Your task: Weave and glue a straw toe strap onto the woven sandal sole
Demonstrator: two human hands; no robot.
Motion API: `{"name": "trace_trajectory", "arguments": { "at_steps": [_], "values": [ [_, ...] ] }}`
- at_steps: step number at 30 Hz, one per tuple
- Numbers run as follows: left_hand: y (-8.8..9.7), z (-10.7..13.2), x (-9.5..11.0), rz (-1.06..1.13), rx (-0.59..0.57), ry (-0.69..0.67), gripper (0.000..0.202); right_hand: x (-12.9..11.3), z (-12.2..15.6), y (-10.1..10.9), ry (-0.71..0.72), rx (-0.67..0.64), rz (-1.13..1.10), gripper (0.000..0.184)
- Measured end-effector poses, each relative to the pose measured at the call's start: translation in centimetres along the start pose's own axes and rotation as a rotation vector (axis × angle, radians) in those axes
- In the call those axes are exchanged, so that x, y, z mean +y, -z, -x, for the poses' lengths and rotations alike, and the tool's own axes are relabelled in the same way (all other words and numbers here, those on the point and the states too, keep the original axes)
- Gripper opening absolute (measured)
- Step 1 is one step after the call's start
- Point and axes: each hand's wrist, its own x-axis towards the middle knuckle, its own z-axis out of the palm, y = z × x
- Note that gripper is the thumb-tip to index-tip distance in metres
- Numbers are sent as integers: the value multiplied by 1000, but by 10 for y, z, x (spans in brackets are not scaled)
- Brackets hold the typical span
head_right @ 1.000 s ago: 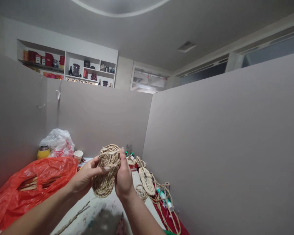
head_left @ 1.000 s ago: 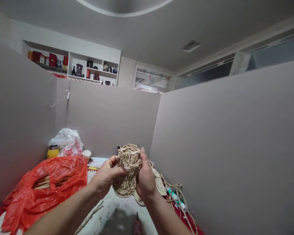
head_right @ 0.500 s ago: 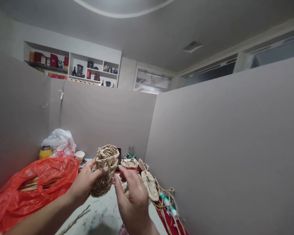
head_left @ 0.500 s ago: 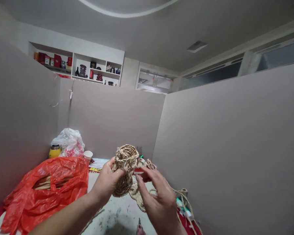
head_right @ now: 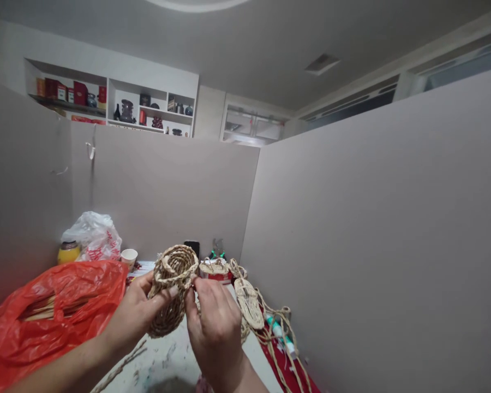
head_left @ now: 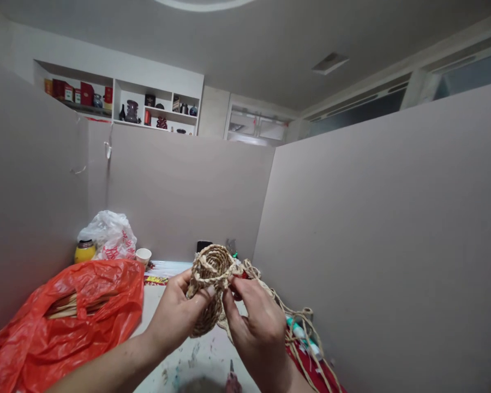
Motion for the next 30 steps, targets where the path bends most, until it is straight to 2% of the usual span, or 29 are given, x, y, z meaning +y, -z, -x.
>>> {"name": "trace_trajectory", "arguments": {
  "at_steps": [5, 7, 10, 12, 16, 22, 28, 30],
  "values": [
    [-1, 0, -1, 81, -7, 24, 31, -7, -1, -3, -251, 32, -136, 12],
    [-1, -1, -4, 104, -14, 38, 31, -11, -5, -5, -419, 53, -204, 10],
    [-1, -3, -9, 107, -2, 44, 32, -16, -11, -6, -775, 76, -437, 9],
    [-1, -4, -11, 90, 19, 34, 32, -18, -13, -6, -895, 72, -538, 11],
    [-1, -6, -11, 67, 43, 32, 32, -16, -9, -8, -861, 55, -546, 13],
    [-3, -5, -9, 67, 46, 61, 39, -7, 1, -9, -645, 57, -484, 11],
    [-4, -2, -6, 60, 43, 45, 38, -7, 1, -8, -657, 49, -415, 8],
    [-5, -2, -5, 64, 39, 41, 36, -6, -1, -4, -613, 29, -389, 7]
  ]
}}
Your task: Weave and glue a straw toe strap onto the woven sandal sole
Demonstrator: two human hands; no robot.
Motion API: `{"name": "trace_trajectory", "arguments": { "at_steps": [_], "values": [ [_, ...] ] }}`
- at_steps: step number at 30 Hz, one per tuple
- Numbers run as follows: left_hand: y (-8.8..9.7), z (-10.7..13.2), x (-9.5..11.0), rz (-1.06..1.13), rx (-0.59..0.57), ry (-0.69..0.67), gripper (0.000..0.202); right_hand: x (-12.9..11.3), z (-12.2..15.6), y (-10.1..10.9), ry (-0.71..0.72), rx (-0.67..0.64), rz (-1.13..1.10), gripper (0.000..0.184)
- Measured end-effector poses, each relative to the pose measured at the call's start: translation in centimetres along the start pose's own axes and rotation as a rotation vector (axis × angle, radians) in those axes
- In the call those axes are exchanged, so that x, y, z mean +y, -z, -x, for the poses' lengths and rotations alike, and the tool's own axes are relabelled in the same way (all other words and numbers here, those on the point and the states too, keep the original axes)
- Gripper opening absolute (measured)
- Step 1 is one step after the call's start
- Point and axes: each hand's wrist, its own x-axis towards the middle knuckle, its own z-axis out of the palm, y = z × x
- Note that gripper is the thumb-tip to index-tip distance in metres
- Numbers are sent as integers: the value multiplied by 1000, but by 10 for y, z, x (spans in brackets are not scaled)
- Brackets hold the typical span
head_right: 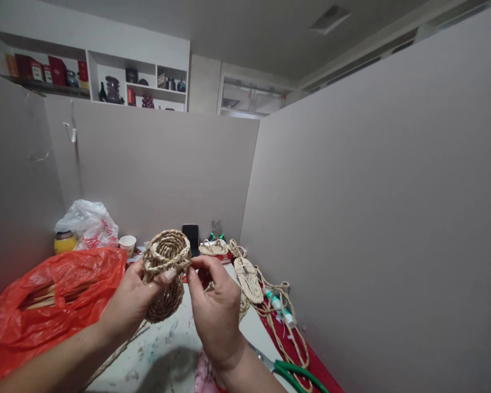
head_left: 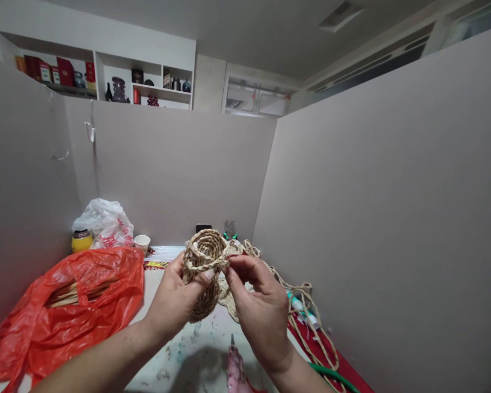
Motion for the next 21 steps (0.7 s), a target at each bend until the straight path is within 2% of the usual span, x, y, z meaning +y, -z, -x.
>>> {"name": "trace_trajectory", "arguments": {
  "at_steps": [2, 4, 6, 9, 11, 18, 21],
  "values": [
    [0, 0, 0, 3, -2, -1, 35, -2, -2, 5, 58, -26, 22, 8],
    [-1, 0, 0, 4, -1, 2, 34, -5, -3, 8, 54, -35, 12, 8],
    [-1, 0, -1, 13, 5, 9, 34, -8, -3, 9, -65, -39, -55, 6],
    [-1, 1, -2, 35, 14, 17, 33, -12, -3, 5, -339, -48, -223, 10],
    [-2, 1, -2, 42, 13, 24, 34, -12, -2, 1, -430, -50, -297, 15],
    [-1, 1, -1, 40, 39, 44, 33, 3, -5, -7, -462, -30, -424, 28],
    [0, 1, 0, 69, 33, 55, 37, 5, -8, -5, -462, -107, -445, 26]
  ]
}}
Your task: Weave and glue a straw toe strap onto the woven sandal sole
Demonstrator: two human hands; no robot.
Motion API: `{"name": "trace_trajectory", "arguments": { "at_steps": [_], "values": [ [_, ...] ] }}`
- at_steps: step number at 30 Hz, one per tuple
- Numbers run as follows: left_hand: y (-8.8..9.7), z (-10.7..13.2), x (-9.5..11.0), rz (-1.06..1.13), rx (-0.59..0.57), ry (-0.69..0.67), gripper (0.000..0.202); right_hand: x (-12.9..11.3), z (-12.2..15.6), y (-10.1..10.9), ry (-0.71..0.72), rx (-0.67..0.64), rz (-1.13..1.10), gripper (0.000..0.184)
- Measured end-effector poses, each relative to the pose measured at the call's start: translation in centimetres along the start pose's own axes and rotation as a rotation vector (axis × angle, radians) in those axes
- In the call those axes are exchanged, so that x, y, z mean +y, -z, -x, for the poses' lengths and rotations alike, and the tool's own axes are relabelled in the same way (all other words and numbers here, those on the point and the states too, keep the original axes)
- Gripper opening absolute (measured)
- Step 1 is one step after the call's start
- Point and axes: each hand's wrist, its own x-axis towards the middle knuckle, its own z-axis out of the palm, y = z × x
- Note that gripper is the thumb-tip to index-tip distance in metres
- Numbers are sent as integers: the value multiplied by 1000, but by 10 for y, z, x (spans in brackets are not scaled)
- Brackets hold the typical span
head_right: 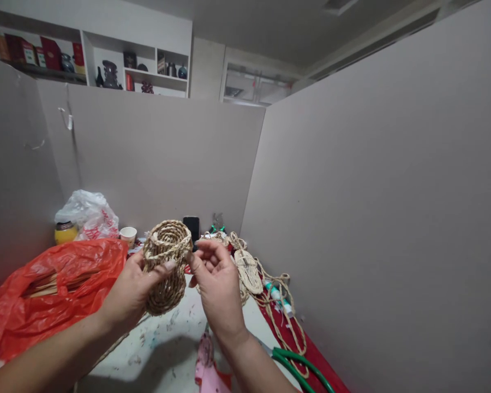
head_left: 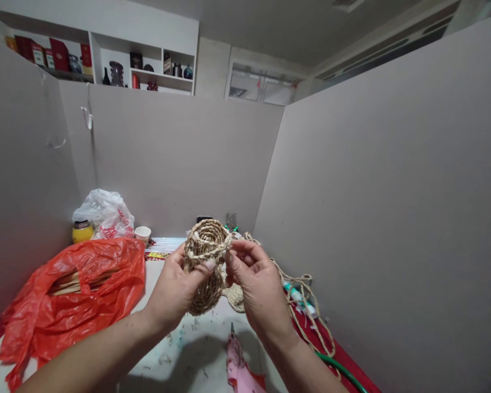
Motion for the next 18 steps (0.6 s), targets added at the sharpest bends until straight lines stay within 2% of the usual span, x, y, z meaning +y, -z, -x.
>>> {"name": "trace_trajectory", "arguments": {
  "at_steps": [3, 10, 14, 18],
  "values": [
    [0, 1, 1, 16, -5, -8, 37, -4, 1, 1, -8, -85, 23, 20],
    [0, 5, 5, 26, -29, -25, 30, -7, 7, -1, 1, -142, 9, 22],
    [2, 5, 3, 33, -7, -9, 31, -6, 10, -3, -6, -150, 5, 22],
    [4, 1, 2, 45, 3, 5, 32, -6, 11, -5, -4, -97, 7, 21]
  ]
}}
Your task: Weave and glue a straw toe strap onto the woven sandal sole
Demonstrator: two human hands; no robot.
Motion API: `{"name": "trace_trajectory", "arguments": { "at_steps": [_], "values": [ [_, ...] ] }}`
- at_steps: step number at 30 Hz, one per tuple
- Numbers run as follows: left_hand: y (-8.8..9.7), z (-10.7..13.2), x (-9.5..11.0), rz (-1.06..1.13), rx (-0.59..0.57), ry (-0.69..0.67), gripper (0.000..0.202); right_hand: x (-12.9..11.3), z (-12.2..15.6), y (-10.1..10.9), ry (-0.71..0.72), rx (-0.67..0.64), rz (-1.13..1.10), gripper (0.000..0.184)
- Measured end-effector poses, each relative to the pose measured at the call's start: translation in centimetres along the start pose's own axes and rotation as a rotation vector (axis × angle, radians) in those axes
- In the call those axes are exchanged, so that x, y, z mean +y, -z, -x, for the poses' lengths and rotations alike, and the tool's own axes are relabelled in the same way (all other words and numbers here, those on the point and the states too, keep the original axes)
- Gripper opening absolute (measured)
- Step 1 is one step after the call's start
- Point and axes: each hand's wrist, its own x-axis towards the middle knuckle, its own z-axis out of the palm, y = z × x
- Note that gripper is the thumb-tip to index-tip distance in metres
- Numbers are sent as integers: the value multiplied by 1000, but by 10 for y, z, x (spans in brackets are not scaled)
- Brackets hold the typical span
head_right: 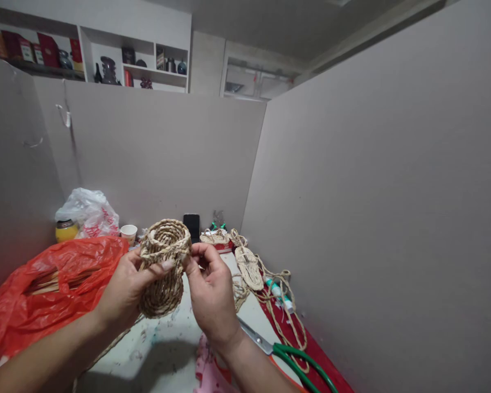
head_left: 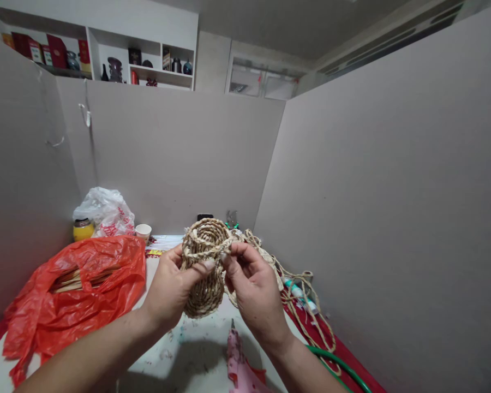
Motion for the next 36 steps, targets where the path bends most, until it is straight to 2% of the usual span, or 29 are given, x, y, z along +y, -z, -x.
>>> {"name": "trace_trajectory", "arguments": {
  "at_steps": [4, 10, 15, 22, 28, 33, 36],
  "values": [
    [-1, -3, 2, 26, -14, 25, 29, -2, -1, 2, -29, -13, -20, 23],
    [-3, -6, 8, 75, -29, 44, 34, -9, -4, 18, -104, -93, -141, 34],
    [-1, -6, 6, 63, -67, 69, 32, -10, -7, 22, -108, -117, -62, 25],
    [-1, -5, 5, 12, -108, 24, 30, -13, -7, 19, -106, -74, 45, 22],
    [-1, -5, 5, -98, -79, 40, 33, -6, -6, 17, -110, -51, 7, 14],
    [-4, -4, 2, -98, -43, 50, 33, 4, -6, 14, -103, -35, -24, 6],
    [-4, -3, 3, -81, -57, 55, 33, 5, -5, 15, -100, -54, -50, 9]
  ]
}}
